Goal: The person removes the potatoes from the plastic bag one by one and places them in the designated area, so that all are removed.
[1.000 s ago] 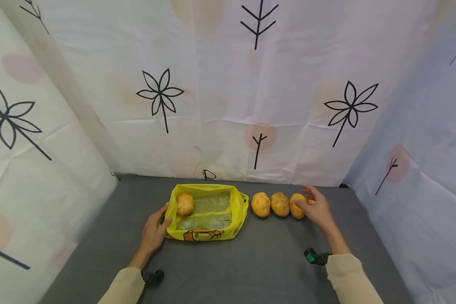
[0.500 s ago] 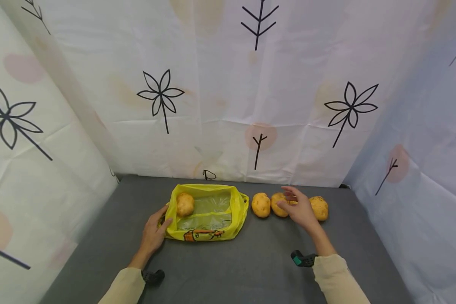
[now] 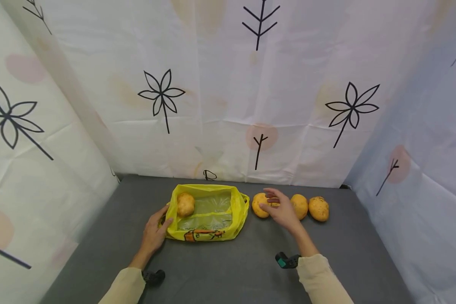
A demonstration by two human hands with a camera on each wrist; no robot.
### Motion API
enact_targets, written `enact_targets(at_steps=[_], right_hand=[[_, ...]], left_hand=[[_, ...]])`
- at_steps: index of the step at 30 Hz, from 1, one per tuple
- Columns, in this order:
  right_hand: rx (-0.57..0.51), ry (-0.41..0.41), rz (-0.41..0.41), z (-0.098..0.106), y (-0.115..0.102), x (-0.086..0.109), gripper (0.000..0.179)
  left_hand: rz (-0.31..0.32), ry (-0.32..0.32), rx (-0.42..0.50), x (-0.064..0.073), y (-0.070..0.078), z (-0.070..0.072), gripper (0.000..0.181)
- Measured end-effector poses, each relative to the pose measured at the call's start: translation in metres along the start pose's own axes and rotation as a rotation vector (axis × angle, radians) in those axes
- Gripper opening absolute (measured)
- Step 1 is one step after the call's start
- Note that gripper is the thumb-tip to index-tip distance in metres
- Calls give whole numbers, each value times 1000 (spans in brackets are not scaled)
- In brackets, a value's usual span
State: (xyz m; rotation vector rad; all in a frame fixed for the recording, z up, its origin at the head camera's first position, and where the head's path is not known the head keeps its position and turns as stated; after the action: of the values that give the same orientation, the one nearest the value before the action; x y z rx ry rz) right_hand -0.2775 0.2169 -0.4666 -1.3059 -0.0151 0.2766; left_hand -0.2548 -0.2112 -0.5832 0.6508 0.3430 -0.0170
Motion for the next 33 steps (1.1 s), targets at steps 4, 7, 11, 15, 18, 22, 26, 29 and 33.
enact_targets(at_steps=[4,7,11,15,18,22,26,29,33], right_hand=[[-25,-25,2,-15,-4,-5,54],[-49,-41,-10,-27,-6,-9,53],[-65,-68,-21,-42,-8,-14,54],[-75,-101,-16,-57,-10,-20,56],[-89,-121,-16,-68,-13,-23,58],[-116,-134,-20,-82,-19,-26,58],[-128,-145,-25,-94,-39,-24,57],[-132,-158,-22,-101,-55,-23,55],[-151,-171,-21,-110,-55,-29,54]], left_hand=[[16,-21,10,-1,-1,0,52],[21,-35,13,-1,-2,0,53],[15,-33,14,-1,-2,0,53],[18,-36,14,0,-3,-1,53],[24,-37,14,-1,-3,-1,53],[15,-22,7,0,-3,-2,53],[7,-7,6,0,-2,-1,52],[4,-10,8,0,-2,-1,53],[14,-33,11,0,-4,-1,54]])
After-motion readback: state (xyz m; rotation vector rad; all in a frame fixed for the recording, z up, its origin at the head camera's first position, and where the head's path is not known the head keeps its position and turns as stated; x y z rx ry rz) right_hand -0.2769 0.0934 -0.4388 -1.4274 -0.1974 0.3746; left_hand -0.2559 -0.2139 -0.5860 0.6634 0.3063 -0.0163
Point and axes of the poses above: each hand's wrist, its own x-axis away from the middle knuckle, its own z-axis out of the back of the hand, y = z × x, the point moved 3 cm from there along -x, towards the middle knuckle, and after that the axes turned 13 degrees about -x, right-handed, at the moved point
